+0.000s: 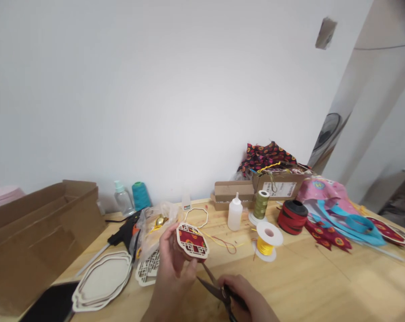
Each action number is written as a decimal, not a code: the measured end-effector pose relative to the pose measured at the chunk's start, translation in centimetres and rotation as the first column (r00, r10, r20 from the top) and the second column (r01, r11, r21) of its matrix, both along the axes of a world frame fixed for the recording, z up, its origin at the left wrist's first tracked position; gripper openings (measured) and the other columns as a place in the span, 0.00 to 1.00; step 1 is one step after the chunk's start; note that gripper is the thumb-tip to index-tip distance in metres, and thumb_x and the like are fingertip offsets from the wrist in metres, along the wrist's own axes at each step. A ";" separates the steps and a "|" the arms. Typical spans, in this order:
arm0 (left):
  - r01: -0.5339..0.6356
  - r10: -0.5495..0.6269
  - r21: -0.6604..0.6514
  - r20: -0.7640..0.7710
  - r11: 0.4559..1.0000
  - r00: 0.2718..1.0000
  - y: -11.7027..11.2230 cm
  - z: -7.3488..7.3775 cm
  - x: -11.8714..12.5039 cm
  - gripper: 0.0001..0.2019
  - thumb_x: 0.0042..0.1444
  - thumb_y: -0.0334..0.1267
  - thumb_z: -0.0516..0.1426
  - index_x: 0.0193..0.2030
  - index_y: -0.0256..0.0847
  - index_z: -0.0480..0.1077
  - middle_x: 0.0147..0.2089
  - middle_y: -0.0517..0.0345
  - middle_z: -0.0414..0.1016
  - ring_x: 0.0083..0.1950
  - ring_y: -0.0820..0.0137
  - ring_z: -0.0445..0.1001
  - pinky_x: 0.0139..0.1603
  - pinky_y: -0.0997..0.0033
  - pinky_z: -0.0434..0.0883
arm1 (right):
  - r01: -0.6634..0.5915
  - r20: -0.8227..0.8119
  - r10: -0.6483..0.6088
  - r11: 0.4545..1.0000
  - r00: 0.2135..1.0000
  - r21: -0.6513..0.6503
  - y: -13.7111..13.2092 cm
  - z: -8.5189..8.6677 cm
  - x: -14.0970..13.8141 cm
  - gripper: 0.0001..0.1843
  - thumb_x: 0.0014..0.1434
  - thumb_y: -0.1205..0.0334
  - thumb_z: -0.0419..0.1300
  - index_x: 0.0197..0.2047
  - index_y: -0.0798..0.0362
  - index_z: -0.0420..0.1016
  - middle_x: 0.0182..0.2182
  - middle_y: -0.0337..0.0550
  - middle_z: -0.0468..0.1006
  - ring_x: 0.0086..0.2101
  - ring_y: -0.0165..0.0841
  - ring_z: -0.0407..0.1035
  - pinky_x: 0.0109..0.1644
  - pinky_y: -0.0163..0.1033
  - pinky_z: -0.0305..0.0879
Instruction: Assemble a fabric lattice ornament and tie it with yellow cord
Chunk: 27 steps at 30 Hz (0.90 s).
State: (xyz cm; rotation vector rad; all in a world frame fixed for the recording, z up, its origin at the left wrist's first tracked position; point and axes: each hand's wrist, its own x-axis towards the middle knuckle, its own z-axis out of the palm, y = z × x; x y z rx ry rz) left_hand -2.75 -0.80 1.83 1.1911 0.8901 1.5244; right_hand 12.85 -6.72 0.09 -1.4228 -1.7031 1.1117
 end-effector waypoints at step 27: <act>-0.084 0.129 0.265 -0.157 0.960 0.979 0.2 -0.7 0.0 0.32 0.34 0.26 0.62 0.49 0.46 0.60 0.56 0.49 0.58 0.58 0.59 0.59 0.53 0.61 0.64 | -0.088 0.140 0.087 0.996 0.986 0.001 1.0 -0.4 0.9 0.18 0.46 0.59 0.59 0.44 0.44 0.70 0.31 0.37 0.67 0.31 0.30 0.63 0.35 0.31 0.61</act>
